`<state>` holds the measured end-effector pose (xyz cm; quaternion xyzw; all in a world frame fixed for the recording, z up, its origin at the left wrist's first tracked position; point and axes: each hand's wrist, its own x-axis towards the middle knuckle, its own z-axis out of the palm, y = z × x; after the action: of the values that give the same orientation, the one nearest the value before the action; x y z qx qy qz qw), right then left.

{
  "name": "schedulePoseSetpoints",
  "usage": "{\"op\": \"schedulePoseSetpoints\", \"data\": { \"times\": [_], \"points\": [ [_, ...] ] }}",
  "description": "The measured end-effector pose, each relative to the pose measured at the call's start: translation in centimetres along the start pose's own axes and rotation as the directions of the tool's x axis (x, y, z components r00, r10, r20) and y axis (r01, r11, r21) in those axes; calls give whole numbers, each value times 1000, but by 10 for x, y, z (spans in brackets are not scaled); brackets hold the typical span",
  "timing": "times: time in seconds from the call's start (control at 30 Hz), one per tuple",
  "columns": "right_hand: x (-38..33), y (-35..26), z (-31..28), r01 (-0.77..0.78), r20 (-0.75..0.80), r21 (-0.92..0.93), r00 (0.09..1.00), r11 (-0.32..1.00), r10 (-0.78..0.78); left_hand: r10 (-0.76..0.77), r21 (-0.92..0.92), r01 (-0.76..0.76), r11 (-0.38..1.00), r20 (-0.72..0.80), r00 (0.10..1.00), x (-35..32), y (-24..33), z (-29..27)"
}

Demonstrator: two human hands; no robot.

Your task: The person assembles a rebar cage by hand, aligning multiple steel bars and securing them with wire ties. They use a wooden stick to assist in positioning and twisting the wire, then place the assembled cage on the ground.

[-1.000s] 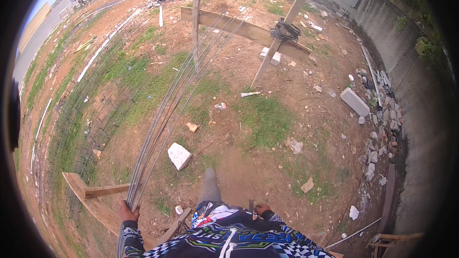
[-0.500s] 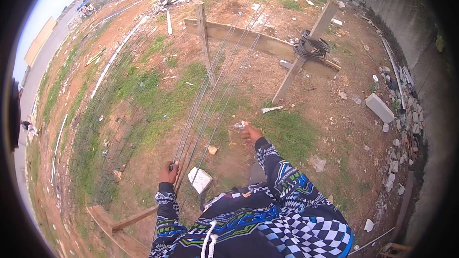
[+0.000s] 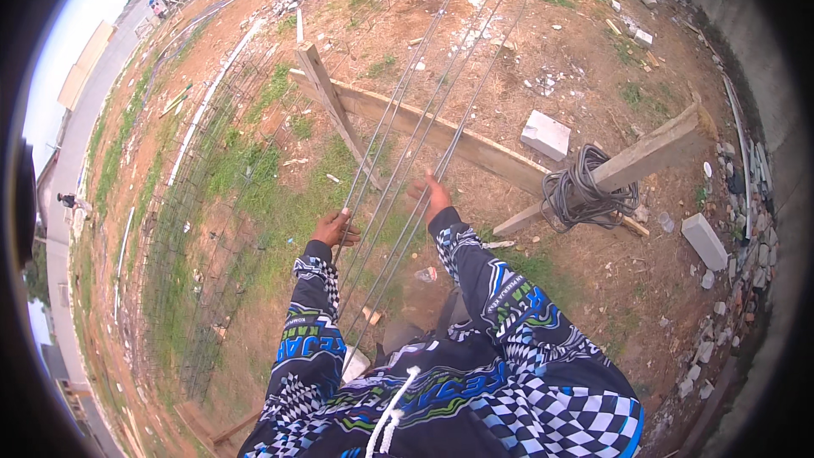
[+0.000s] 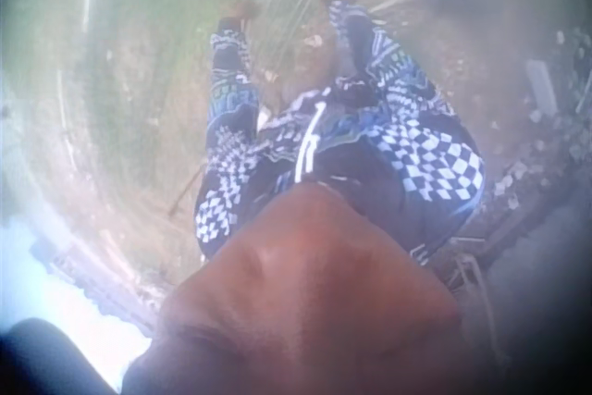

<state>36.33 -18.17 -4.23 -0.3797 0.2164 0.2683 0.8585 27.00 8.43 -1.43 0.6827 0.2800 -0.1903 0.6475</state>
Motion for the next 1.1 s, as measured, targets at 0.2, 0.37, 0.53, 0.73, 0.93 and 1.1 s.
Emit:
{"op": "schedulePoseSetpoints", "data": {
  "times": [0.2,0.37,0.53,0.73,0.93,1.1],
  "points": [
    [34,-11,2,-57,139,212,990,976,28,-187,-44,209,977,294,937,29,19,13],
    [48,-8,36,-80,175,230,984,970,40,-225,30,224,974,209,952,23,19,29],
    [60,2,34,-53,180,255,984,966,6,-243,85,232,969,165,956,21,13,41],
    [49,4,38,-75,265,241,964,967,9,-96,418,22,908,157,983,33,-32,43],
    [59,5,37,-70,214,263,977,962,13,-177,227,111,968,297,938,18,-6,61],
    [49,0,45,-148,193,260,976,954,99,-233,116,211,971,232,944,9,-8,64]
  ]
}}
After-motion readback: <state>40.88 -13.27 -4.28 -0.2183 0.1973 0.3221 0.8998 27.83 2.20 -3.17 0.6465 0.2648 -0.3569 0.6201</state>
